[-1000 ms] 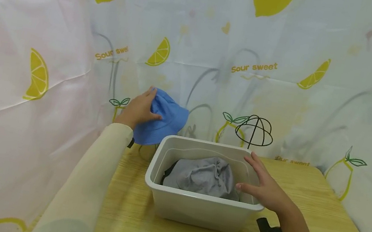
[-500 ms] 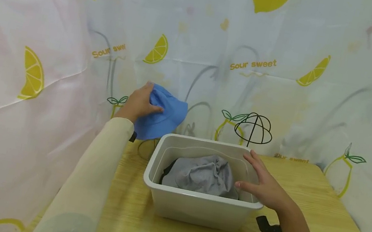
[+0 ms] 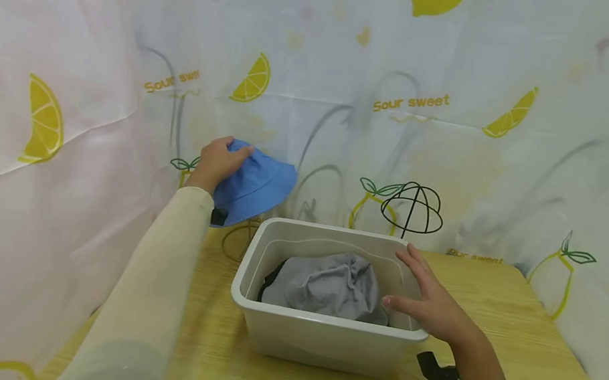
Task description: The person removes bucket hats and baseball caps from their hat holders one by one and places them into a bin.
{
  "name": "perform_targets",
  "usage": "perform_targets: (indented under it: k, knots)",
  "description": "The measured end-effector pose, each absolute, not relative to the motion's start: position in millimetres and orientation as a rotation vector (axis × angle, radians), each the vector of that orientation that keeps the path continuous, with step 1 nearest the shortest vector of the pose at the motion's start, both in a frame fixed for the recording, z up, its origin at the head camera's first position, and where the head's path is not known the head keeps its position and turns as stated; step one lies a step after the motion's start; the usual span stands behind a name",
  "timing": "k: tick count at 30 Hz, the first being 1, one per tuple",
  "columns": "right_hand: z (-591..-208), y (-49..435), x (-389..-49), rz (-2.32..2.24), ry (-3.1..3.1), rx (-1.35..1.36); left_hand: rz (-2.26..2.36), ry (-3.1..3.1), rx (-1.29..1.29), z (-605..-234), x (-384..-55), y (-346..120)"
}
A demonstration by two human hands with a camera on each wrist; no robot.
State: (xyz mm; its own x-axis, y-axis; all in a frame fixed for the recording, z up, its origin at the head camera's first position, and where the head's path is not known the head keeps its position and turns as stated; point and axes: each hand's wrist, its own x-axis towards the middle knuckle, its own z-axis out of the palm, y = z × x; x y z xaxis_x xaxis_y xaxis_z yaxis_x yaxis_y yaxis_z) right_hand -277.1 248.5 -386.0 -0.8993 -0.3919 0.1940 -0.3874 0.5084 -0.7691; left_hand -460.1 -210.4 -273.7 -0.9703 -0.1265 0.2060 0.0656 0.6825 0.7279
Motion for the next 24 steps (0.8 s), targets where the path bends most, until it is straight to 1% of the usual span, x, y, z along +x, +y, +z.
perform_targets:
  k: [10, 16, 24]
  knots:
    - [-383.6, 247.9, -278.0, -1.363, 2.732, -0.705, -1.799, -2.190, 0.308, -291.9, -454.1, -235.3]
    - [-383.3, 248.6, -275.7, -1.360, 2.732, -0.716, -1.927, -2.013, 0.383, -298.6, -452.8, -246.6]
    - [-386.5, 249.2, -277.6, -1.360, 2.737, -0.696, -2.237, -1.652, 0.471, -303.9, -447.1, -265.9]
